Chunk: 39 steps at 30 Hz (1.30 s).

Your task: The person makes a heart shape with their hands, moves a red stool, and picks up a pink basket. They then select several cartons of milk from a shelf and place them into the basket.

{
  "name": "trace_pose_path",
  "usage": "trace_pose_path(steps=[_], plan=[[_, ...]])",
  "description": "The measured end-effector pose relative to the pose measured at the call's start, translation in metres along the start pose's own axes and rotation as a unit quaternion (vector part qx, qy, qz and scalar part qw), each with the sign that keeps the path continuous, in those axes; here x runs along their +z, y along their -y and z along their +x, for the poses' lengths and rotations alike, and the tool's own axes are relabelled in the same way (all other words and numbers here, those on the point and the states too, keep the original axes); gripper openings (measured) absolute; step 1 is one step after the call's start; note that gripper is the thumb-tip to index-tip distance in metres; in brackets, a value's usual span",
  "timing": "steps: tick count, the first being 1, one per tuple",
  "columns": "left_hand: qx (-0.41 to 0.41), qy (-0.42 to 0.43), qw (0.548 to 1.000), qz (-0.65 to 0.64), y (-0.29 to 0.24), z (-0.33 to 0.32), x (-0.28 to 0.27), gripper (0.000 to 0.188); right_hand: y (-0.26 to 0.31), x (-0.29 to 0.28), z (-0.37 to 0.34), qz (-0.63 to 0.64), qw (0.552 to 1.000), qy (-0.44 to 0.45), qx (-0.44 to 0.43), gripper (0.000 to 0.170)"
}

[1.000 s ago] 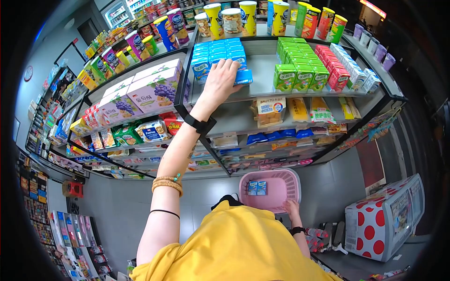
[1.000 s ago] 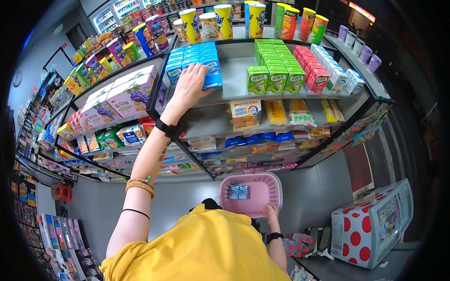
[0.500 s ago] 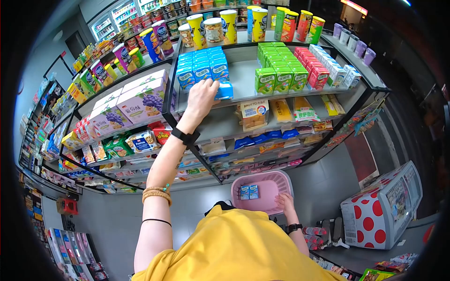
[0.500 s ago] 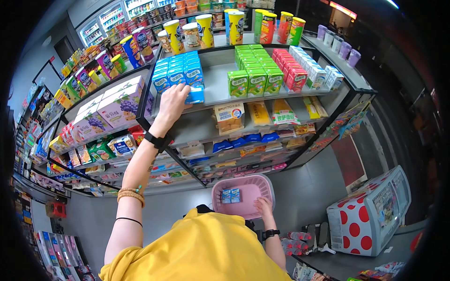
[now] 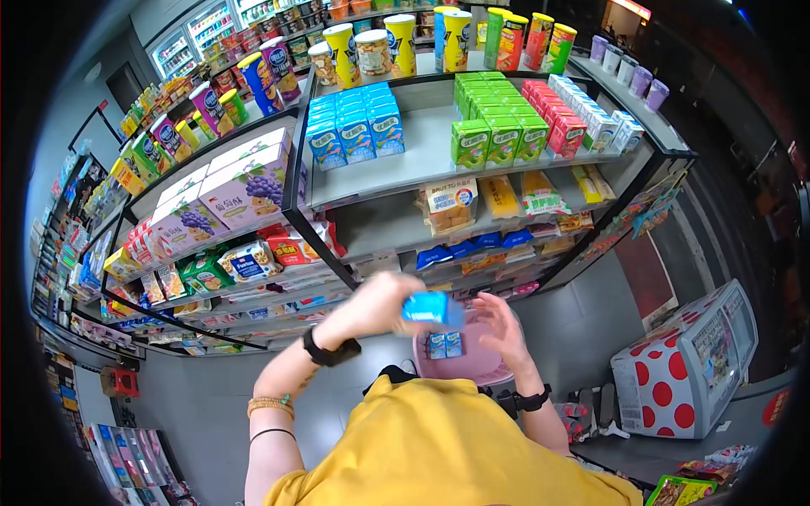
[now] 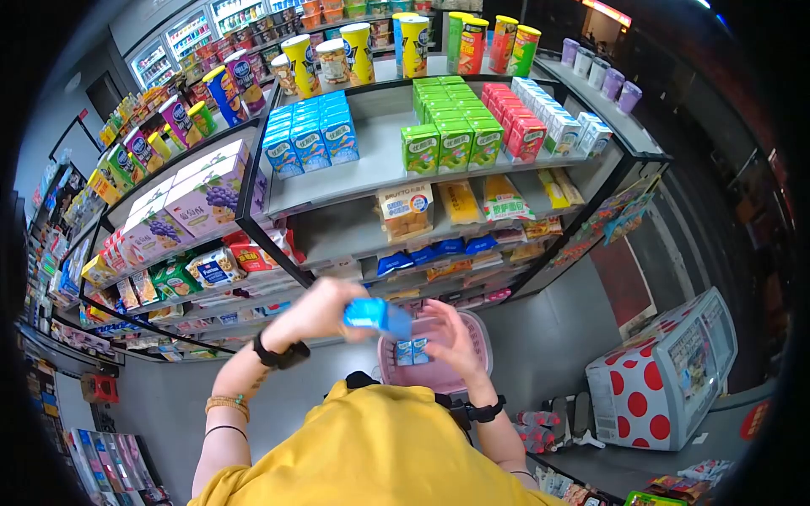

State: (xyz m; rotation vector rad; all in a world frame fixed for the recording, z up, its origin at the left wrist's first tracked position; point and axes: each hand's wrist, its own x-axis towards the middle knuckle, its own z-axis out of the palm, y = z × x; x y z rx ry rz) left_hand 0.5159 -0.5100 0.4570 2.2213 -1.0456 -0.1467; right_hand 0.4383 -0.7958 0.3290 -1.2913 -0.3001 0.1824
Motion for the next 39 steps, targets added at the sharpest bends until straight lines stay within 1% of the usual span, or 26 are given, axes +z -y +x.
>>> trace_pose_path(steps=[2,3,4,5,6,8,9,11,12,14,15,18,19,22,23,26,27,30,31,33,34,35,38,39], plan=[[-0.013,0.105,0.986,-0.128,0.001,-0.006,0.036,0.032,0.006,0.005,0.007,0.008,0.994,0.113,0.009,0.104],[-0.026,0.118,0.979,-0.165,0.003,-0.007,0.046,0.033,0.002,0.006,0.007,0.052,0.979,0.186,0.067,0.116],[-0.039,0.131,0.970,-0.201,0.004,-0.010,0.058,0.035,0.000,0.009,0.006,0.057,0.970,0.218,0.087,0.115],[0.004,0.126,0.968,-0.218,0.006,-0.015,0.085,0.035,-0.004,0.013,0.002,0.063,0.961,0.249,0.107,0.115],[-0.017,0.165,0.960,-0.226,0.002,-0.013,0.086,0.037,-0.008,0.016,-0.003,0.068,0.949,0.280,0.128,0.115],[0.013,0.149,0.953,-0.264,0.007,-0.012,0.097,0.042,-0.036,0.007,-0.018,0.116,0.932,0.278,0.203,0.109],[0.018,0.141,0.955,-0.260,0.009,-0.012,0.098,0.045,-0.038,0.007,-0.022,0.140,0.920,0.275,0.241,0.107],[0.026,0.124,0.960,-0.249,0.013,-0.011,0.098,0.052,-0.036,0.007,-0.028,0.154,0.943,0.213,0.202,0.097],[0.004,0.126,0.959,-0.254,0.013,-0.010,0.096,0.057,-0.033,0.009,-0.029,0.160,0.953,0.182,0.182,0.092],[-0.039,0.129,0.955,-0.262,0.014,-0.006,0.088,0.066,-0.037,0.000,-0.035,0.201,0.944,0.159,0.209,0.084],[-0.011,0.109,0.952,-0.286,0.017,-0.004,0.090,0.077,-0.040,-0.003,-0.036,0.221,0.938,0.148,0.222,0.079],[-0.016,0.067,0.962,-0.266,0.012,-0.001,0.092,0.082,-0.054,-0.004,-0.036,0.253,0.933,0.071,0.247,0.074],[-0.003,0.056,0.964,-0.258,0.009,0.003,0.092,0.085,-0.060,-0.004,-0.037,0.256,0.933,0.063,0.244,0.075],[0.015,0.065,0.969,-0.238,-0.006,0.016,0.085,0.086,-0.072,-0.001,-0.038,0.358,0.893,0.106,0.250,0.076],[0.016,0.050,0.966,-0.252,-0.007,0.018,0.092,0.084,-0.074,0.001,-0.039,0.361,0.893,0.108,0.246,0.081],[0.037,0.021,0.974,-0.224,-0.014,0.025,0.094,0.080,-0.099,-0.007,-0.037,0.329,0.903,0.100,0.258,0.088],[0.019,0.025,0.973,-0.227,-0.019,0.028,0.092,0.077,-0.081,0.001,-0.030,0.338,0.894,0.084,0.282,0.096],[0.036,0.004,0.973,-0.228,-0.022,0.033,0.090,0.075,-0.073,0.003,-0.025,0.347,0.889,0.120,0.273,0.098],[0.023,0.013,0.975,-0.220,-0.022,0.033,0.089,0.074,-0.074,0.004,-0.026,0.332,0.901,0.093,0.262,0.098],[0.107,-0.073,0.987,-0.097,-0.021,0.034,0.088,0.072,-0.080,0.003,-0.029,0.354,0.894,0.098,0.257,0.094],[0.150,-0.116,0.981,-0.033,-0.020,0.034,0.083,0.071,-0.082,0.003,-0.026,0.364,0.891,0.101,0.253,0.092],[0.103,-0.062,0.989,-0.087,-0.024,0.028,0.080,0.082,-0.084,0.002,-0.028,0.370,0.890,0.093,0.251,0.091],[0.096,-0.045,0.992,-0.067,-0.030,0.008,0.082,0.101,-0.088,-0.001,-0.029,0.386,0.887,0.071,0.242,0.087],[0.082,0.004,0.995,-0.053,-0.026,0.000,0.086,0.119,-0.082,0.005,-0.031,0.403,0.885,0.045,0.228,0.083]])
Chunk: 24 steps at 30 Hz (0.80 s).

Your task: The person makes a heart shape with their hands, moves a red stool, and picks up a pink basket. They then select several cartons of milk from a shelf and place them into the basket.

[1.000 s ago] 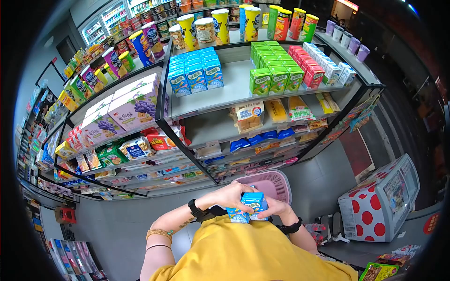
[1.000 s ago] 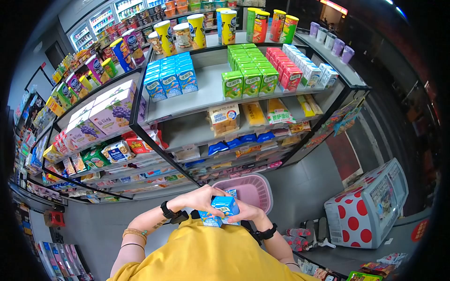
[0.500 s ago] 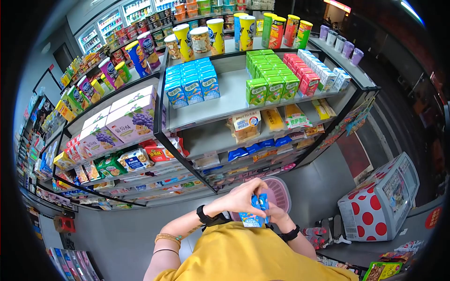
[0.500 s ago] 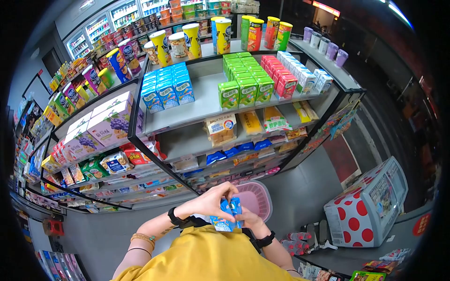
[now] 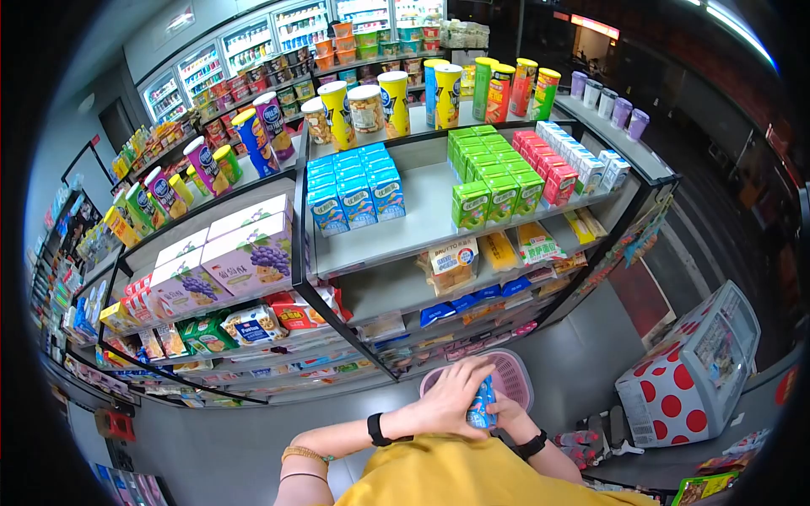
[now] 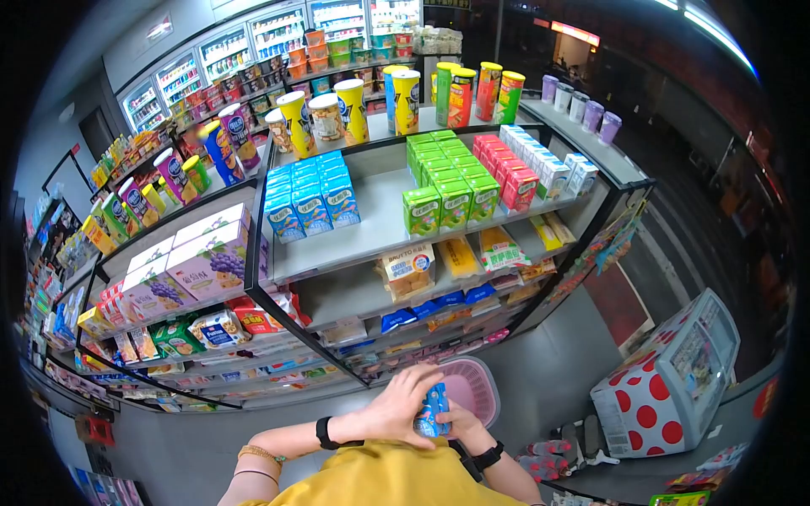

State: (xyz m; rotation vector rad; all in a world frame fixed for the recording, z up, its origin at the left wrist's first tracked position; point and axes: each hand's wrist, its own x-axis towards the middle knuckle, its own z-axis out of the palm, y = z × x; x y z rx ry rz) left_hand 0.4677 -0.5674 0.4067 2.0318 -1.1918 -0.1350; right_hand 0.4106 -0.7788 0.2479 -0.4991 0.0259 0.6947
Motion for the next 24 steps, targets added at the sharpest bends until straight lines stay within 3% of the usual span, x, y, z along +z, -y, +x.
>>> trace_pose_path(steps=[3,11,24], plan=[[-0.037,0.052,0.997,0.040,0.012,-0.014,0.013,0.122,-0.006,-0.004,0.002,0.027,0.999,-0.031,-0.030,0.082],[-0.033,0.017,0.999,0.002,0.038,-0.018,0.026,0.099,-0.023,-0.014,0.022,0.080,0.994,-0.064,-0.037,0.077],[-0.022,-0.004,1.000,0.012,0.048,-0.028,0.026,0.089,-0.026,-0.018,0.035,0.066,0.996,-0.055,-0.023,0.068]])
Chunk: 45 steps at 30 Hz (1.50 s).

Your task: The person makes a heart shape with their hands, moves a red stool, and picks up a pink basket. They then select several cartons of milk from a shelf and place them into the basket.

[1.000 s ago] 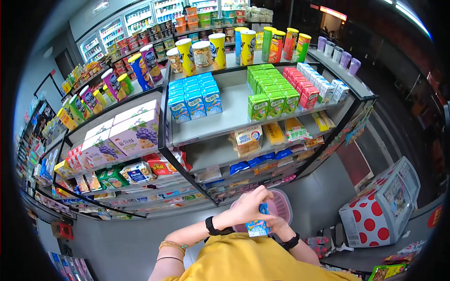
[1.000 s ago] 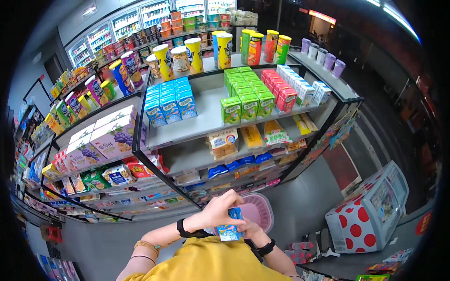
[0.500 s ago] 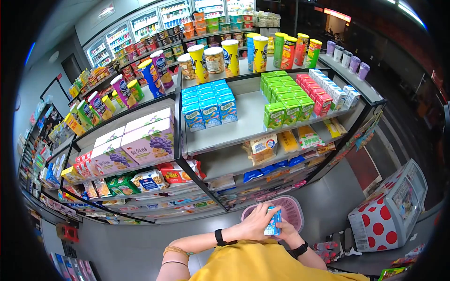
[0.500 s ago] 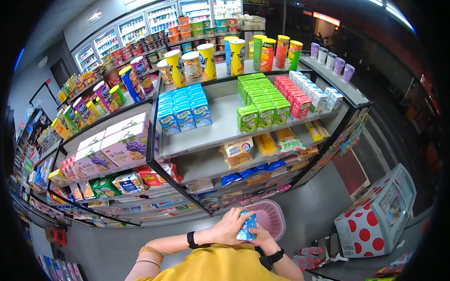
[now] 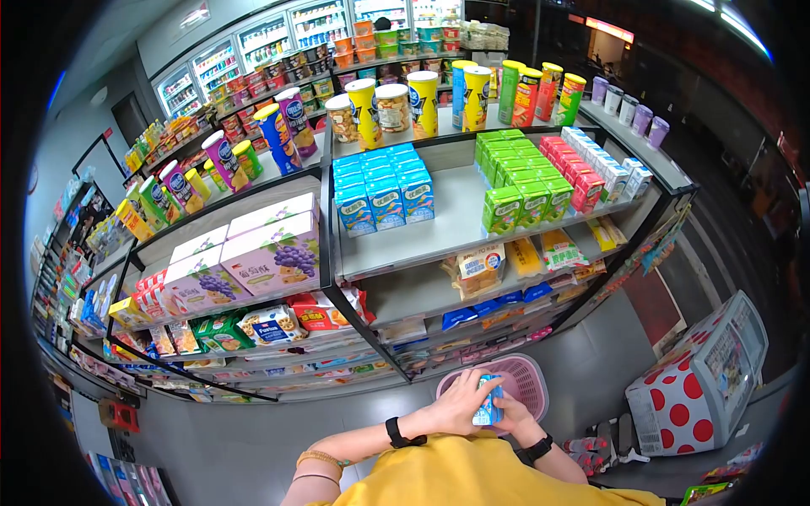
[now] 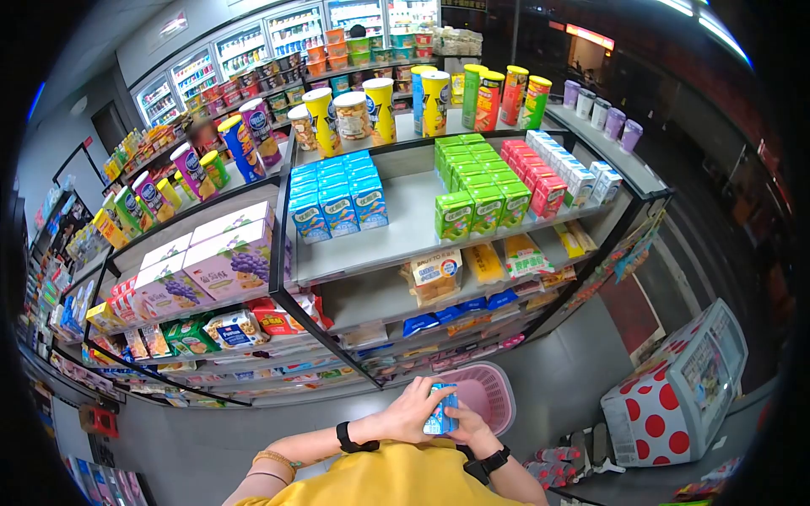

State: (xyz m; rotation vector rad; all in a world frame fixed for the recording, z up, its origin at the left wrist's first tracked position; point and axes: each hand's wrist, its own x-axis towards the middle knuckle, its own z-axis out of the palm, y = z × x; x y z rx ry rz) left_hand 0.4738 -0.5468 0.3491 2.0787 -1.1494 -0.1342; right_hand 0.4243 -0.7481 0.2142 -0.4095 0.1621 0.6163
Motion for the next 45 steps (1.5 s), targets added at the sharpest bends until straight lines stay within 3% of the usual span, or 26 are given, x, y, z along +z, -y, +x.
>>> trace_pose_path(steps=[30,45], plan=[[-0.035,0.029,0.999,-0.021,-0.007,-0.001,0.000,0.091,0.003,-0.009,-0.004,0.007,1.000,-0.008,0.002,0.072],[-0.008,0.002,1.000,-0.020,-0.007,-0.007,0.005,0.095,0.002,0.007,-0.006,-0.002,1.000,0.004,-0.030,0.074]])
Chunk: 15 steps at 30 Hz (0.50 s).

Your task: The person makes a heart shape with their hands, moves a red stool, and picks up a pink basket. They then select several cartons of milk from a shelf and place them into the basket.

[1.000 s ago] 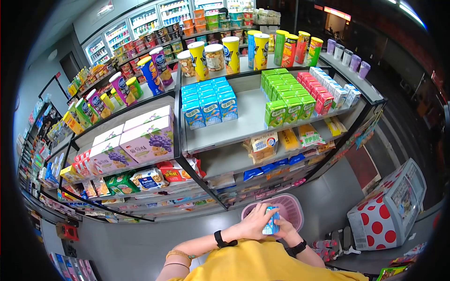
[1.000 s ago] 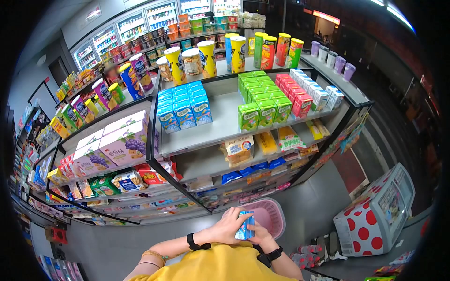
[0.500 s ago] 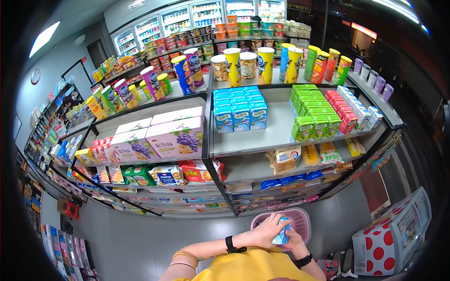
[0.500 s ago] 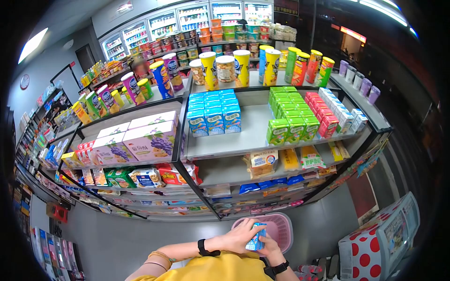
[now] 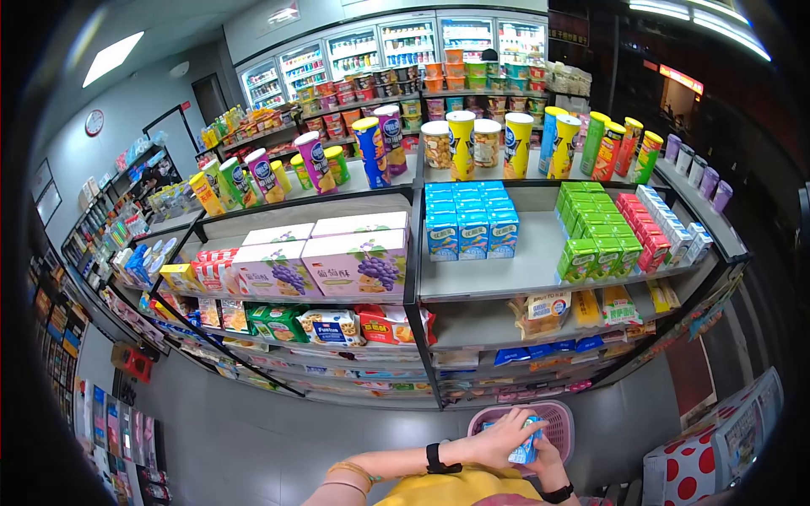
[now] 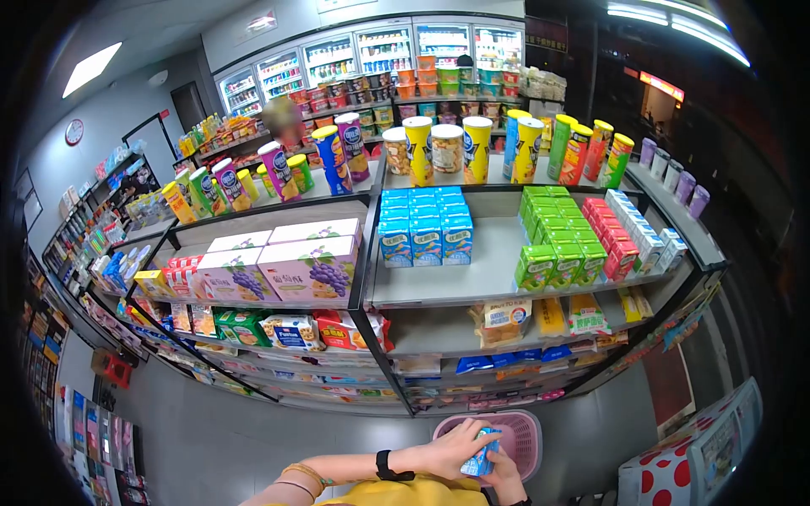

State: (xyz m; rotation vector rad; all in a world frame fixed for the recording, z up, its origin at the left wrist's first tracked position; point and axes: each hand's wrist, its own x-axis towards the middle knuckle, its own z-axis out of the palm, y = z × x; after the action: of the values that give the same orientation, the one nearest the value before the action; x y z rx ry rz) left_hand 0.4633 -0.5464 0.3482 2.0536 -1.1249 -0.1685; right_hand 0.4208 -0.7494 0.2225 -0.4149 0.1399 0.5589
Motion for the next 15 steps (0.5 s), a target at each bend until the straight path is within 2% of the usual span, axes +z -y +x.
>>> trace_pose_path(steps=[4,7,10,15], plan=[[0.003,0.014,1.000,-0.002,0.001,0.000,0.003,0.093,-0.004,-0.007,-0.007,0.000,1.000,-0.012,-0.008,0.074],[0.022,-0.020,0.999,-0.018,0.002,-0.001,0.009,0.102,-0.006,-0.016,-0.008,-0.005,1.000,-0.014,-0.007,0.076],[0.016,-0.004,1.000,0.007,0.002,-0.002,0.009,0.093,-0.005,-0.009,-0.009,-0.007,1.000,-0.006,-0.009,0.076],[0.018,-0.007,1.000,-0.004,-0.002,-0.001,0.005,0.093,-0.005,-0.003,-0.010,-0.012,1.000,-0.004,-0.007,0.074]])
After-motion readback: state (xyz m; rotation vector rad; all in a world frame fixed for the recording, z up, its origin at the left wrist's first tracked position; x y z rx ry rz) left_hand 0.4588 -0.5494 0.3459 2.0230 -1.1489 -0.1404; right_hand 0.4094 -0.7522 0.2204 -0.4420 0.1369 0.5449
